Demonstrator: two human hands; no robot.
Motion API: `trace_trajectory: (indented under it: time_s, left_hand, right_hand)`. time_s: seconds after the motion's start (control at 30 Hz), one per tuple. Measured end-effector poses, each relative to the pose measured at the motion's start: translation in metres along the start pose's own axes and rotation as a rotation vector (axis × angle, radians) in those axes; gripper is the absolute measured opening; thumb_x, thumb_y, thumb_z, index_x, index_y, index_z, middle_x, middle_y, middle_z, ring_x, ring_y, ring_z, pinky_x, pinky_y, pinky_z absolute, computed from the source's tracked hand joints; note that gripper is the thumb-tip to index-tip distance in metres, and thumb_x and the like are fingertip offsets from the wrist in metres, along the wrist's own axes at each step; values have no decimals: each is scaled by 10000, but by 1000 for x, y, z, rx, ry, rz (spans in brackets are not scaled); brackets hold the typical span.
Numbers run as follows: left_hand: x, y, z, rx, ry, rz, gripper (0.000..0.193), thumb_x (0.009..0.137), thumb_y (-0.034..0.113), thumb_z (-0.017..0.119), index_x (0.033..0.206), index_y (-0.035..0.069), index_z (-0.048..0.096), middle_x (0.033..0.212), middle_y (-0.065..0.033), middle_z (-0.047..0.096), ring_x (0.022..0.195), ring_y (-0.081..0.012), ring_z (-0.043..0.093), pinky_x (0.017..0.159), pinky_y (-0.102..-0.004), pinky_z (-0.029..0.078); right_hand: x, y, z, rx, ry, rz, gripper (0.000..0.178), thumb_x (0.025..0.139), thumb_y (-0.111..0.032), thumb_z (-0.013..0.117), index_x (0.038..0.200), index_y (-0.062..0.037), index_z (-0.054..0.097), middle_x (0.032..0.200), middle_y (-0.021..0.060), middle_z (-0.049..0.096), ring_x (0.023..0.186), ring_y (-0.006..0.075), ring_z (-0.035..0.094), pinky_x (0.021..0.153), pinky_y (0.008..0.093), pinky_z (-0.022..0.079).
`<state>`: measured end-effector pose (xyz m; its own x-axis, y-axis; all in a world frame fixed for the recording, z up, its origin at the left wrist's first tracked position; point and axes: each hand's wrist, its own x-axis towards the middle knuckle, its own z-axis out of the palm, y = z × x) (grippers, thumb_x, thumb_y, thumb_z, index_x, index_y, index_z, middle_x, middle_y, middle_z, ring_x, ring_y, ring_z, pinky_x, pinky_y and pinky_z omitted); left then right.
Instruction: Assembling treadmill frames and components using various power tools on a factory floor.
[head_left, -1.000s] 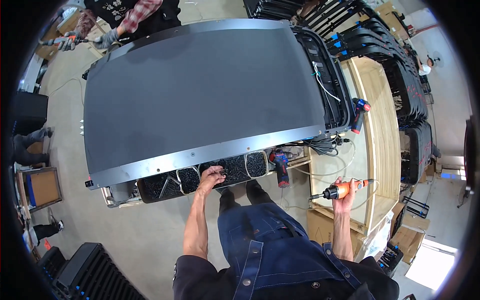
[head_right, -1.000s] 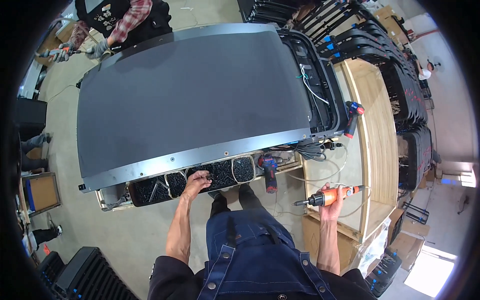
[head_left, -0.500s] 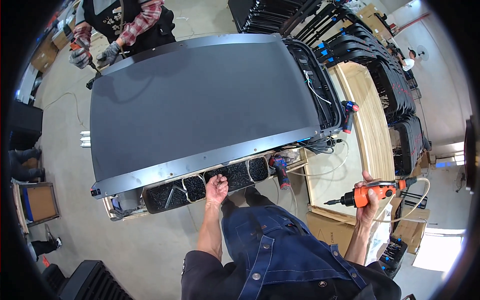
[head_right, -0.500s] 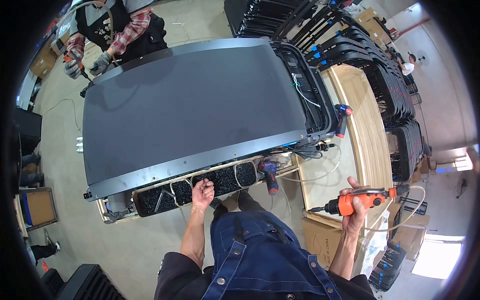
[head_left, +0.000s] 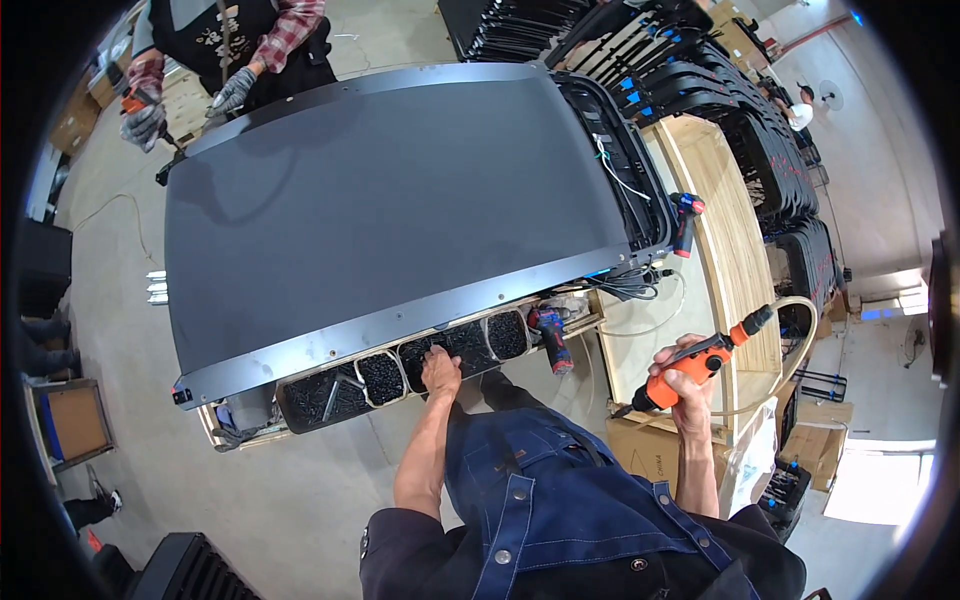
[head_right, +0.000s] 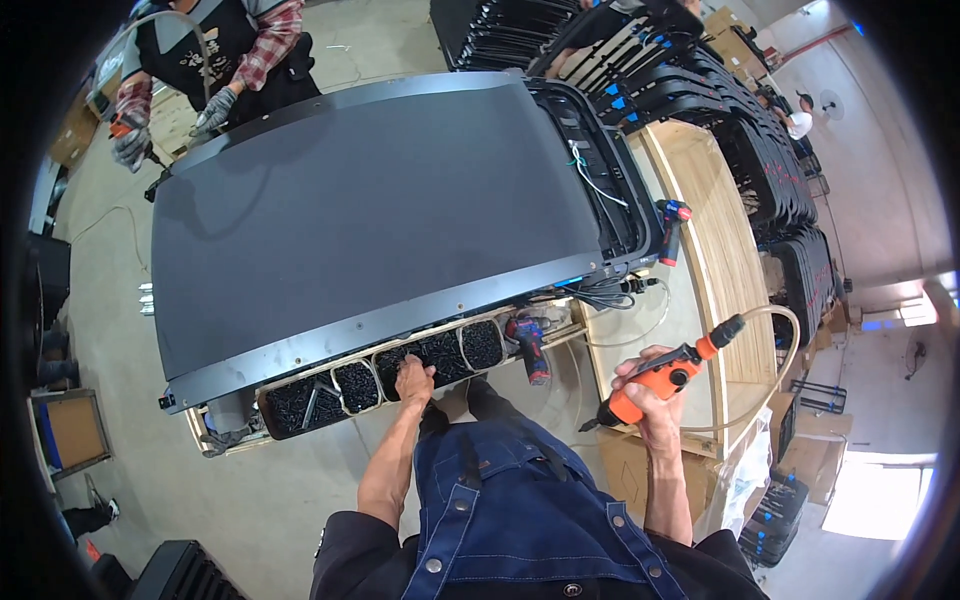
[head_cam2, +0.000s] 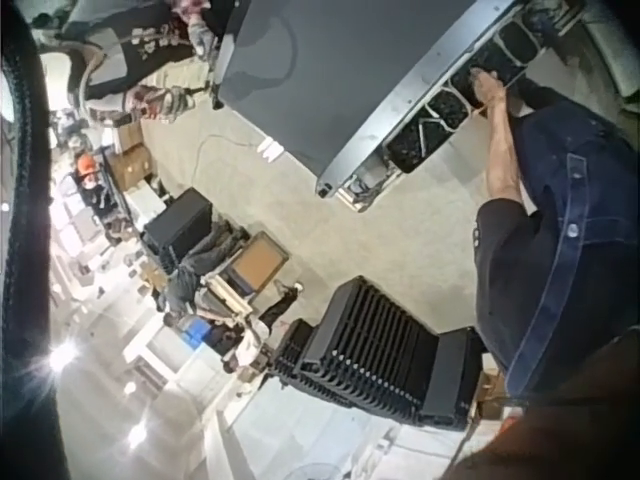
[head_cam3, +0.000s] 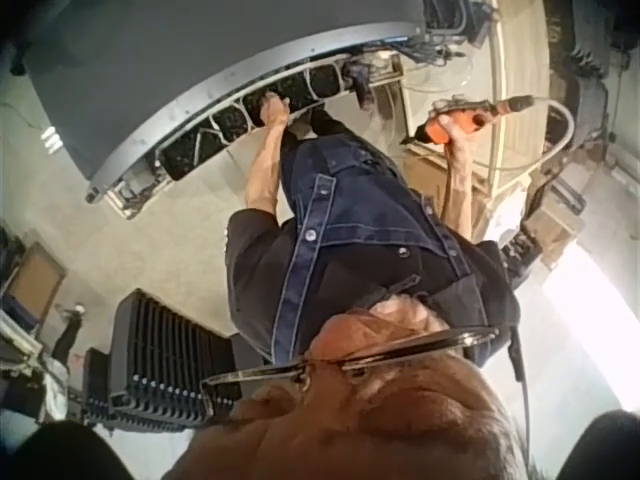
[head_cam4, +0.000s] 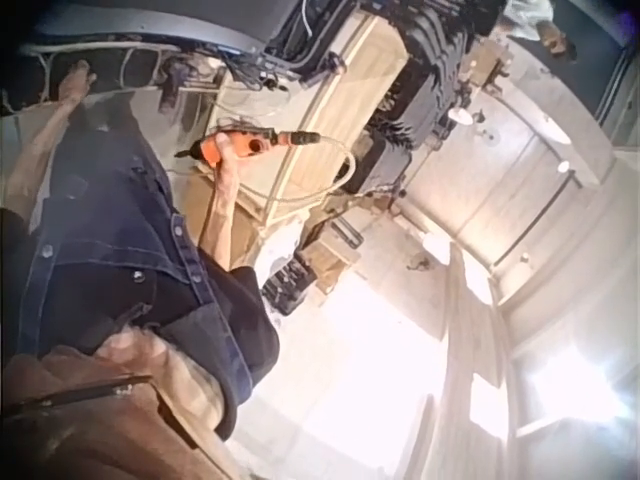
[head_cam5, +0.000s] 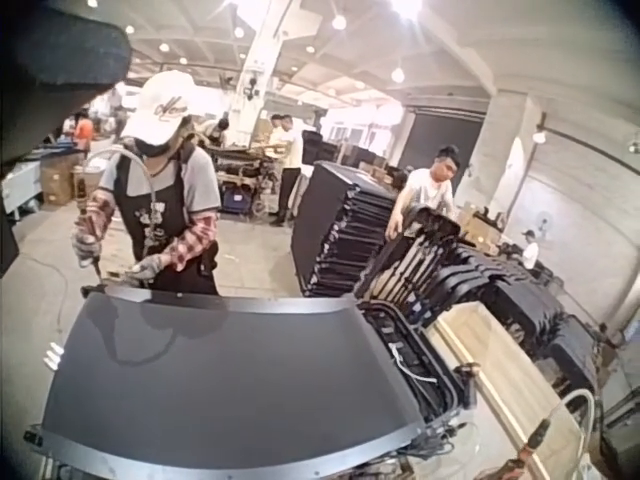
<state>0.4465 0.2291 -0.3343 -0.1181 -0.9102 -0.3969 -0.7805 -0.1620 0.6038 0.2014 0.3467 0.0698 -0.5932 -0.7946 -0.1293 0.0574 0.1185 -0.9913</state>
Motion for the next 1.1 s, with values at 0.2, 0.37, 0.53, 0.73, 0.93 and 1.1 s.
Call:
trace_trajectory:
  time_s: [0.2, 0.37, 0.53, 0.73, 0.93, 1.1]
  left_hand:
    - [15, -14, -3, 150, -79, 320, 240, 897, 223, 724, 1018, 43, 620, 1040, -186, 668, 987, -389, 668, 824, -501, 546]
    - [2, -61, -7, -124, -25, 258, 153, 900, 131, 700, 941, 23, 600, 877, -179, 679, 853, -383, 664, 778, -478, 529]
    - [-26, -55, -29, -1086, -369, -185, 115, 984, 137, 668, 972, 31, 625, 802, -53, 628, 699, -145, 634, 570, -280, 545]
    - [-69, 64, -95, -1513, -638, -137, 359, 1025, 197, 637, 1300, -21, 562, 976, -30, 593, 851, -125, 571, 786, -273, 499]
    - [-97, 134, -109, -1618, -603, -125, 252, 1037, 180, 601, 1224, 12, 585, 979, -71, 657, 866, -169, 665, 788, -309, 594]
    - [-111, 161, -101, -1692, -464, -200, 216, 1030, 163, 612, 1193, 21, 609, 1052, -108, 701, 940, -207, 702, 853, -334, 603]
  right_hand:
    - [-3, 1, 2, -53, 14, 14, 474, 724, -47, 811, 1118, -29, 550, 963, 150, 710, 866, 240, 715, 797, 418, 605]
    - [-3, 10, -4, -28, -42, 53, 528, 752, -73, 839, 1206, -18, 576, 984, 100, 717, 947, 180, 699, 873, 360, 565]
    - [10, 14, 4, 108, -88, 12, 654, 775, -64, 827, 1347, -43, 512, 1019, 125, 699, 921, 223, 683, 858, 393, 552]
    - [36, 13, 9, 327, -155, 29, 565, 815, -114, 784, 1313, -41, 528, 1053, 114, 664, 935, 238, 663, 874, 417, 550]
    - [72, 21, 6, 497, -230, 47, 579, 812, -145, 800, 1315, -25, 537, 1072, 123, 675, 944, 223, 690, 883, 400, 575]
    - [93, 19, -4, 606, -239, 69, 541, 819, -140, 790, 1286, -26, 542, 1079, 133, 674, 953, 235, 689, 883, 415, 575]
